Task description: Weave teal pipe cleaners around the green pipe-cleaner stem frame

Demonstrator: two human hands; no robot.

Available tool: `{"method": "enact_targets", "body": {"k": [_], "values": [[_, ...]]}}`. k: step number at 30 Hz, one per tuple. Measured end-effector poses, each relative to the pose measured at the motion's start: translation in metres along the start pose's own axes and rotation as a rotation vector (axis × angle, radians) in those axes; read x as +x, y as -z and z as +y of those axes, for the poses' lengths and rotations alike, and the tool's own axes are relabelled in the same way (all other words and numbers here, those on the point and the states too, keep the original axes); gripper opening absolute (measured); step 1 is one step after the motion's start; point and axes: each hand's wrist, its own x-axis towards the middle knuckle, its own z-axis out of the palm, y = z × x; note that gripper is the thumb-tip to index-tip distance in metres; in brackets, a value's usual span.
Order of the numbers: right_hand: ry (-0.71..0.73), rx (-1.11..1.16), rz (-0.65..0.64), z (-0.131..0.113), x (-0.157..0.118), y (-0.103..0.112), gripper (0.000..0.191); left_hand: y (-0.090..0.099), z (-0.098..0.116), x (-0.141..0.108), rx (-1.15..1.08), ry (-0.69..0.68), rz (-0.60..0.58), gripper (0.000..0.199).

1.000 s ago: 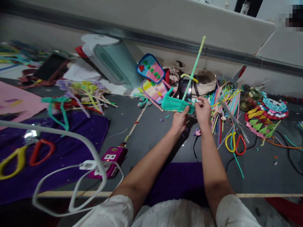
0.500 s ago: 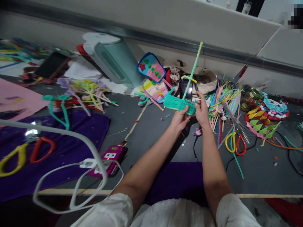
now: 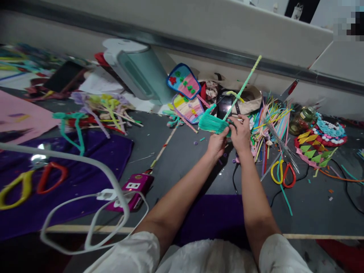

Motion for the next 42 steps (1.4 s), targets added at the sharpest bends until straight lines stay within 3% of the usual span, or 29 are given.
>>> {"method": "enact_targets", "body": {"k": [8, 16, 25, 31, 35, 42], "values": [[-0.064, 0.163, 0.177, -0.005, -0.002, -0.007, 0.016, -0.001, -0.001, 0.000, -0.109, 0.050, -0.021, 0.043], [-0.337, 0.467, 0.276, 0.001, 0.004, -0.011, 0.026, -0.003, 0.014, 0.000, -0.214, 0.161, -0.098, 0.032], [-0.597, 0.663, 0.281, 0.013, 0.007, -0.017, 0.030, -0.007, 0.012, -0.004, -0.237, 0.264, -0.104, 0.030], [-0.710, 0.744, 0.258, 0.020, 0.007, -0.019, 0.032, -0.005, 0.008, -0.006, -0.205, 0.186, -0.161, 0.037], [-0.671, 0.604, 0.316, 0.024, 0.005, -0.022, 0.036, -0.007, 0.007, -0.006, -0.123, 0.105, -0.138, 0.042], [-0.329, 0.137, 0.248, 0.018, -0.001, -0.011, 0.030, -0.007, 0.000, -0.006, 0.027, -0.076, -0.094, 0.041]]}}
